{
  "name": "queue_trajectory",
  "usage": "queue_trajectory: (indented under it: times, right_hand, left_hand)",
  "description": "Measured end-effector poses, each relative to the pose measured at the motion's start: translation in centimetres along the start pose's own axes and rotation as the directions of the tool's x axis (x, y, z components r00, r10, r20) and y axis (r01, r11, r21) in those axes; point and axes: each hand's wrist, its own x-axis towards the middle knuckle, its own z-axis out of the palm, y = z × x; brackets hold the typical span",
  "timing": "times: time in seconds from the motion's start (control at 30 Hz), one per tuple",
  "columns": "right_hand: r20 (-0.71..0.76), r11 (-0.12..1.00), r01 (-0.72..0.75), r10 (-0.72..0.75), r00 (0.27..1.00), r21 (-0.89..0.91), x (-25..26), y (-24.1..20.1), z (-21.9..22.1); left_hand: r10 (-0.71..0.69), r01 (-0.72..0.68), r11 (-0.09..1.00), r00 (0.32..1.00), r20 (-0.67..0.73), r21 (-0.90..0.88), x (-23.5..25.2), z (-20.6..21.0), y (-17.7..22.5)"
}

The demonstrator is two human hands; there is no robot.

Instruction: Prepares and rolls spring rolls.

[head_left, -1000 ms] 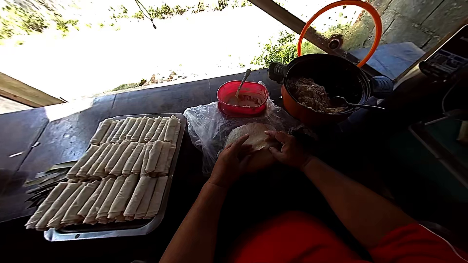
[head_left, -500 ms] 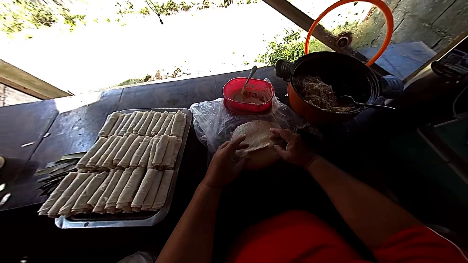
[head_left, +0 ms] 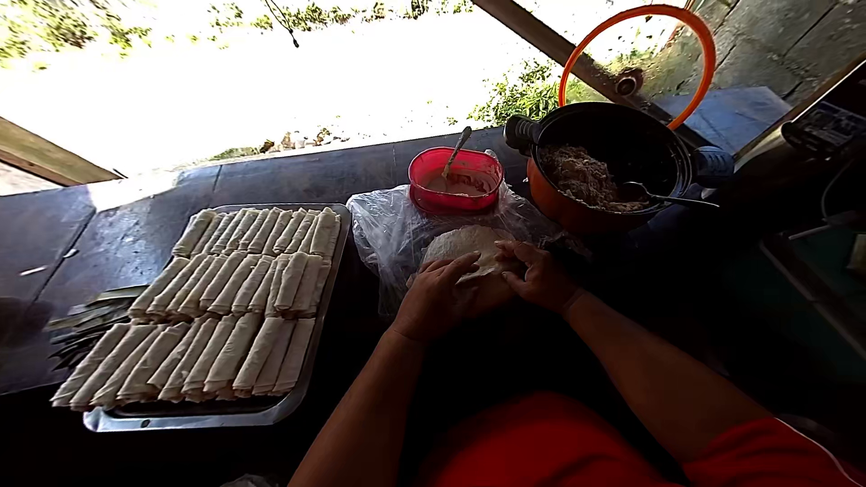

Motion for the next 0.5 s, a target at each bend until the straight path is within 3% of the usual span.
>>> queue_trajectory:
  times: [0.2,0.5]
  right_hand:
    - [-0.006,1.000,0.002,-0.002,1.000,0.023,-0.1,0.2,0.0]
    - [0.038,0.998,-0.016,0.013,0.999,0.068,0.1,0.2,0.0]
  left_hand:
    - [-0.050,0.049,0.998,0.997,-0.056,-0.025,0.9,2.6,-0.5]
    - [-0.062,0.054,0.989,0.996,-0.058,-0.140,0.4,1.9,-1.2]
